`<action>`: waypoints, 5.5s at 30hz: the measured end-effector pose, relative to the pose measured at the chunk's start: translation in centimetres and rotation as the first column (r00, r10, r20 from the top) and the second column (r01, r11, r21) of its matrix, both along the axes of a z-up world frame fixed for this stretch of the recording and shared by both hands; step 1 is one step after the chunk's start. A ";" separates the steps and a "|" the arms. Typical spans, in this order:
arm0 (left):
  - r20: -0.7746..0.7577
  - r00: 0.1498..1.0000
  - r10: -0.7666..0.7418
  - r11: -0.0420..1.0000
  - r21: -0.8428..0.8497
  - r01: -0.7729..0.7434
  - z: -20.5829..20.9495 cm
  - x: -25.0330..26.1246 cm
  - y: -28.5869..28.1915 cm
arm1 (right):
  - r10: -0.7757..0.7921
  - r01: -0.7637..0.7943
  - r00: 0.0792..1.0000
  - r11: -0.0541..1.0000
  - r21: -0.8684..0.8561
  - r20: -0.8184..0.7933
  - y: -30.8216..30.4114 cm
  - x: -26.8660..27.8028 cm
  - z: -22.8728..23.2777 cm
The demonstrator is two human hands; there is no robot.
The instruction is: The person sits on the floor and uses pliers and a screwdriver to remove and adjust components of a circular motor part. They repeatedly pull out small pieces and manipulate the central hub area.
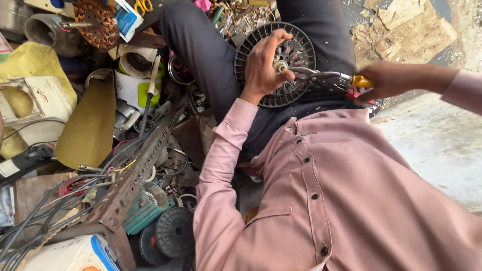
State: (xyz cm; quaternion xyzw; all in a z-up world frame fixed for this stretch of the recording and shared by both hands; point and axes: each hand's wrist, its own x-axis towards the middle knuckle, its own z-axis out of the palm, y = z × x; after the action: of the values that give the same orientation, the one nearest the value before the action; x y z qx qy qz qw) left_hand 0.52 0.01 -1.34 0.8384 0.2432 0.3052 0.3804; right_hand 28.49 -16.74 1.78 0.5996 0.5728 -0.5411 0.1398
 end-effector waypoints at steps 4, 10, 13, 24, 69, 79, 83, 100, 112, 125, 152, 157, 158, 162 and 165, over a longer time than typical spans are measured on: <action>0.003 1.000 0.007 1.000 0.013 -0.007 -0.3 0.1 -0.1 | -0.314 0.246 0.930 0.919 -0.309 -0.193 -1.3 2.8 -2.4; -0.005 1.000 0.003 1.000 0.019 -0.003 0.0 0.1 0.1 | -0.249 0.188 0.964 0.884 -0.428 -0.090 0.5 3.8 -4.8; -0.013 1.000 0.008 1.000 0.020 -0.008 -0.1 -0.1 -0.8 | -0.185 0.181 0.982 0.909 -0.375 0.027 0.2 3.0 -5.0; -0.016 0.999 0.032 0.999 0.015 -0.032 1.0 -0.1 -0.3 | -0.282 0.249 0.959 0.849 -0.467 -0.001 0.9 2.0 -5.2; -0.002 0.998 0.068 0.997 0.021 -0.068 0.4 0.0 0.0 | 0.134 -0.152 0.945 0.988 0.036 0.297 -1.0 -3.6 5.7; -0.021 0.998 0.062 0.997 0.052 -0.061 0.0 0.0 0.1 | 0.086 -0.095 0.993 0.989 0.110 0.085 1.2 -1.3 2.6; -0.025 0.998 0.051 0.998 0.043 -0.050 0.5 0.4 0.4 | 0.096 -0.110 0.992 0.975 0.195 0.076 0.9 -0.8 2.2; 0.011 1.000 0.016 0.997 0.073 -0.016 0.7 0.4 0.4 | -0.318 0.223 0.930 0.888 -0.403 -0.186 1.1 1.7 -5.8; -0.003 0.998 0.058 0.996 0.072 -0.058 0.2 0.4 0.0 | -0.088 0.067 0.959 0.994 0.086 0.270 -1.1 -2.5 -3.2; -0.232 0.951 0.205 0.977 0.113 -0.183 1.5 -1.2 -1.9 | 0.020 -0.013 1.000 0.878 0.479 -0.010 -4.0 -1.7 1.9; 0.147 0.989 -0.027 0.998 -0.057 0.036 -2.1 -1.6 1.1 | 0.000 -0.017 0.988 0.994 0.112 0.153 0.5 -2.2 6.5; 0.136 0.990 -0.022 0.997 -0.066 0.032 -2.2 -1.5 1.0 | 0.007 -0.009 0.971 1.000 0.007 0.239 0.8 -2.5 6.0; 0.139 0.990 -0.022 0.998 -0.060 0.030 -2.1 -1.4 1.0 | -0.008 0.013 0.971 1.000 -0.017 0.240 0.9 -2.7 5.7; 0.126 0.992 -0.007 0.998 -0.058 0.015 -1.4 -1.4 0.8 | -0.064 0.060 0.984 0.998 0.033 0.168 0.3 -3.8 4.6; 0.112 0.994 0.008 0.997 -0.074 0.000 -0.8 -1.2 0.4 | -0.098 0.087 0.989 0.991 0.104 0.112 -0.4 -4.2 4.4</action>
State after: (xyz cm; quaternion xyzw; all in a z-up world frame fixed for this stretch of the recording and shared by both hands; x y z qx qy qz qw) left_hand -0.65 0.44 -2.13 0.8048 0.2344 0.3435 0.4235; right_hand 24.34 -17.17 6.15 0.6624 0.5612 -0.4822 0.1179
